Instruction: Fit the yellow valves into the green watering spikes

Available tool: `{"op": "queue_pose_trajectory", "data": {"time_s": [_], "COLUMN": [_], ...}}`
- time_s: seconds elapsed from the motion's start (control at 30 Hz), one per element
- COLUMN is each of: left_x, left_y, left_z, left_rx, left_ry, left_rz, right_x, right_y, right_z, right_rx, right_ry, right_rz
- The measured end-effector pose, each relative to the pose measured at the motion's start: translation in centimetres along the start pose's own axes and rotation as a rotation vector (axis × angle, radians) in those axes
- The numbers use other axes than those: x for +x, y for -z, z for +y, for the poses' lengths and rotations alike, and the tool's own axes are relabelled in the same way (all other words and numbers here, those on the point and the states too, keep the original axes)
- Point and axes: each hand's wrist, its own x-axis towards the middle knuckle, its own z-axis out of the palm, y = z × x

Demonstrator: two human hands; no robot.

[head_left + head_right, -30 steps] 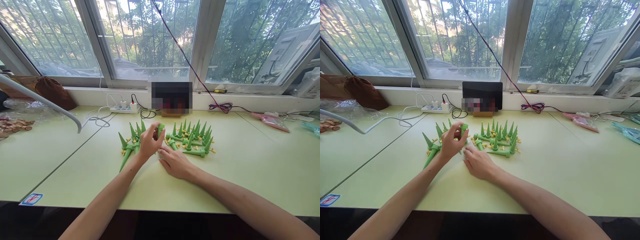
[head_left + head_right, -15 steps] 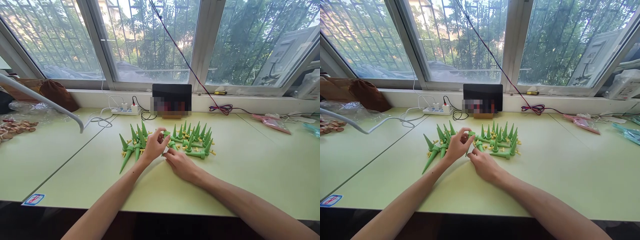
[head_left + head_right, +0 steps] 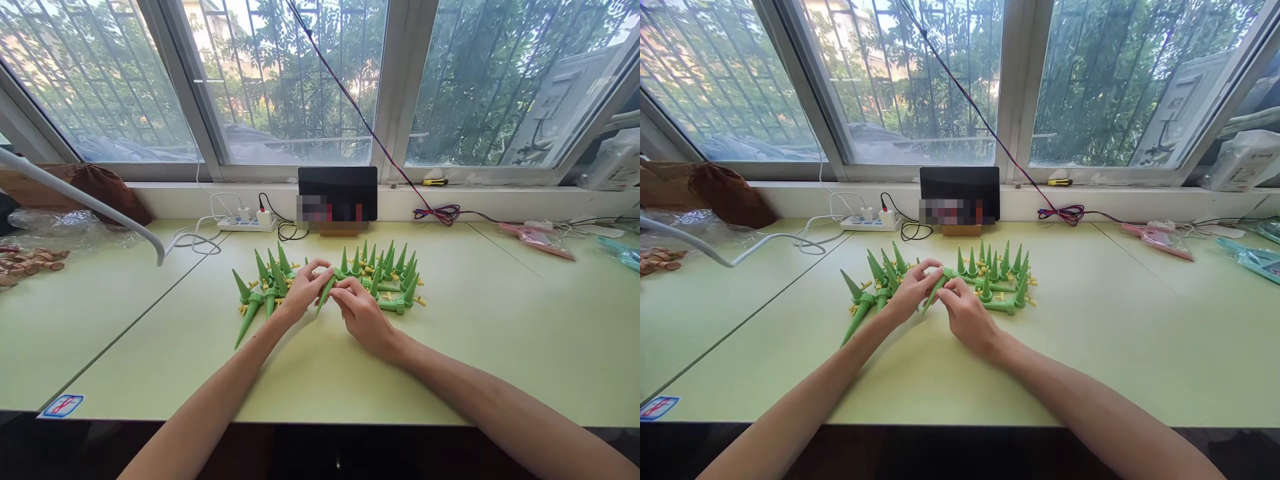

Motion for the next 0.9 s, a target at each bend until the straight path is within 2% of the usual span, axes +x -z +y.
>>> {"op": "queue_pose_trajectory", "data": {"time_s": [0.3, 0.6, 0.7, 0.9], "left_x": [0.14, 0.09, -0.01, 0.01], "left_y": [0.27, 0.56, 0.46, 0.31], "left_z": [-0.21, -0.55, -0.54, -0.34], "left_rx": [-0.152, -0.272, -0.27, -0.217], "left_ry": [0.118, 0.154, 0.149, 0.144], "left_rz": [-0.13, -0.246, -0.271, -0.233], "right_x": [-0.1, 0.13, 0.25, 0.26], "right_y": [0.05, -0.01, 0.07, 0.3], "right_z": [-0.01, -0.16, -0.32, -0.14], "right_rx": [0.159, 0.206, 0.168, 0.03], "right_ry": [-0.081, -0.136, -0.174, -0.197], "right_rz": [0.108, 0.25, 0.279, 0.315]}}
